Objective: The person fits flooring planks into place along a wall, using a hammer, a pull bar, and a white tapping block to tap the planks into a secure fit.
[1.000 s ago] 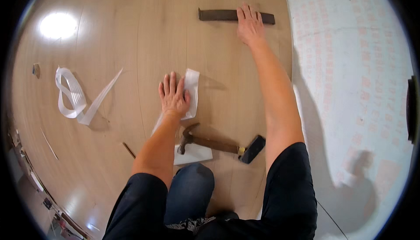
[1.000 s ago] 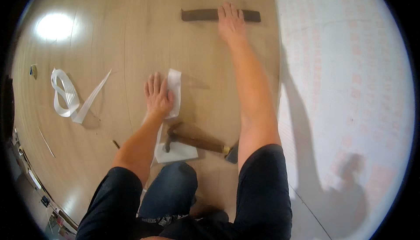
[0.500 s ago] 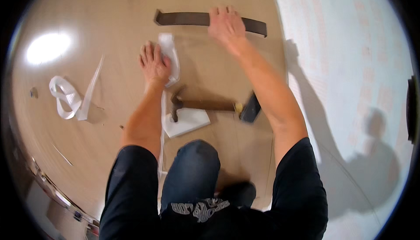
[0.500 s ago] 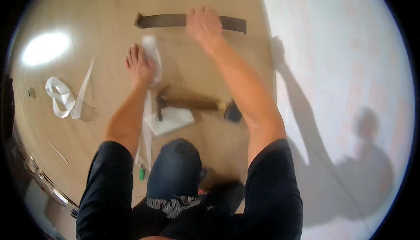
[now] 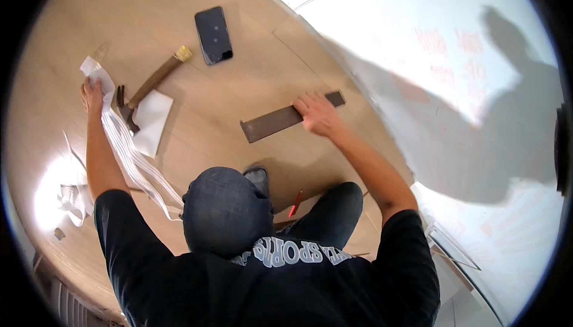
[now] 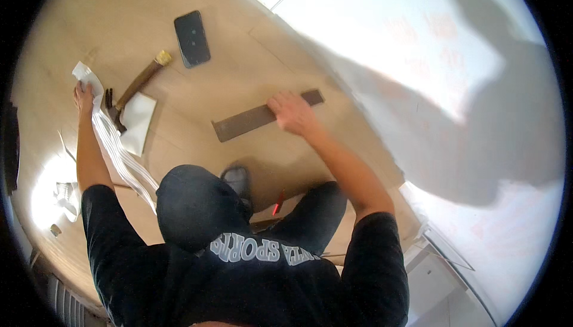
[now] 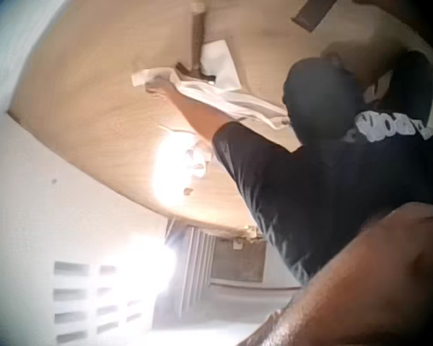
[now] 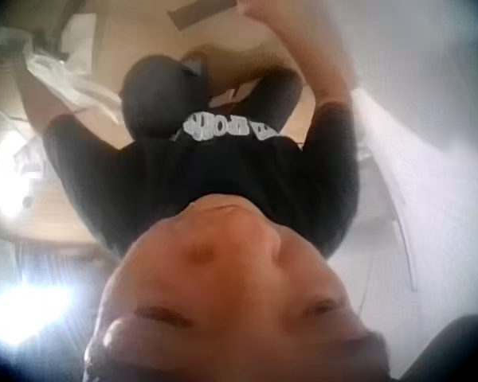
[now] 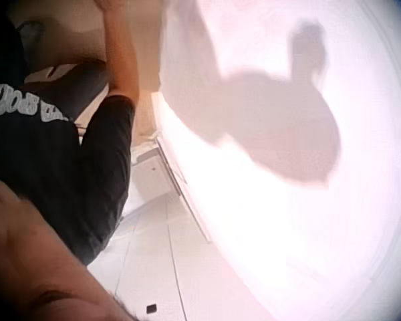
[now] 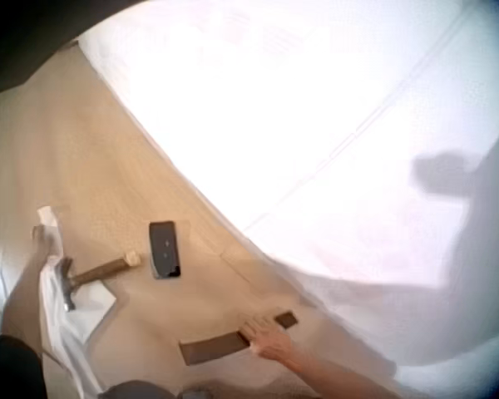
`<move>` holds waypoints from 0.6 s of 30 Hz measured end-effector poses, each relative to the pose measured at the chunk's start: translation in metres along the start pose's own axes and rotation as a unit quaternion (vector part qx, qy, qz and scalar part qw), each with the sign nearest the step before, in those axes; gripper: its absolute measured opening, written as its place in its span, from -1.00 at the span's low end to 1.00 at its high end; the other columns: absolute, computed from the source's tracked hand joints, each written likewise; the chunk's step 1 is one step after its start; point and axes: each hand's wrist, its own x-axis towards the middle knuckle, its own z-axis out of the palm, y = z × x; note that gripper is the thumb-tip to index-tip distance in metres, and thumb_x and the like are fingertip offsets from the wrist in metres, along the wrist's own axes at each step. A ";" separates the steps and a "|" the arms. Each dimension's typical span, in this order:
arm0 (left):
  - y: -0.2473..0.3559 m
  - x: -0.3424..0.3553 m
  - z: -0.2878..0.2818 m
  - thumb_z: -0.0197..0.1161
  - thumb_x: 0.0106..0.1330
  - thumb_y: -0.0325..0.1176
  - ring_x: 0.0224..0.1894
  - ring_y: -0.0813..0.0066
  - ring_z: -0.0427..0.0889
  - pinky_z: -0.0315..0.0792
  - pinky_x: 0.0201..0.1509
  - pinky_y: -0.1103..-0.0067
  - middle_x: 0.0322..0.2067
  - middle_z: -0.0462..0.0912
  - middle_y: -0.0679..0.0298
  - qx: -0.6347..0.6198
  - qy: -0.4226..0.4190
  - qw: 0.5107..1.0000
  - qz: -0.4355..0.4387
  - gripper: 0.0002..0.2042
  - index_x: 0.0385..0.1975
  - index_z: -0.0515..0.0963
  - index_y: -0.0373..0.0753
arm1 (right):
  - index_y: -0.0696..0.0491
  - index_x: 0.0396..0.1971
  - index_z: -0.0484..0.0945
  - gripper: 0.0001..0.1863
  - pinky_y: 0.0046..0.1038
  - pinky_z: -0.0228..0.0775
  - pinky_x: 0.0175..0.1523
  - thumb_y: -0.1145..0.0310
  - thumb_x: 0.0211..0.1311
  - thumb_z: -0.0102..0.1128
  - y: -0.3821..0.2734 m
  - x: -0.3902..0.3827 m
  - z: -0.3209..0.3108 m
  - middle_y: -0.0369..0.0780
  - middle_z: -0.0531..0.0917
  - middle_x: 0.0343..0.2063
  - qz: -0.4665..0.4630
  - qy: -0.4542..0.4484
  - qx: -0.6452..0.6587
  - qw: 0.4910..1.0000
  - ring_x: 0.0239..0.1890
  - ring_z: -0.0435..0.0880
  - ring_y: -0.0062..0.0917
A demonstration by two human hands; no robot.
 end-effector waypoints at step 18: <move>0.125 -0.260 -0.077 0.24 0.43 -0.06 0.15 -0.07 0.58 0.49 0.16 0.13 0.10 0.61 0.05 0.024 -0.104 0.991 0.086 -0.57 0.23 0.42 0.01 | -0.11 0.20 0.48 -0.50 -0.17 0.10 0.48 0.53 0.25 0.15 0.062 -0.070 0.024 -0.23 0.50 0.12 -0.034 -0.064 -0.163 0.984 0.30 0.41 -0.32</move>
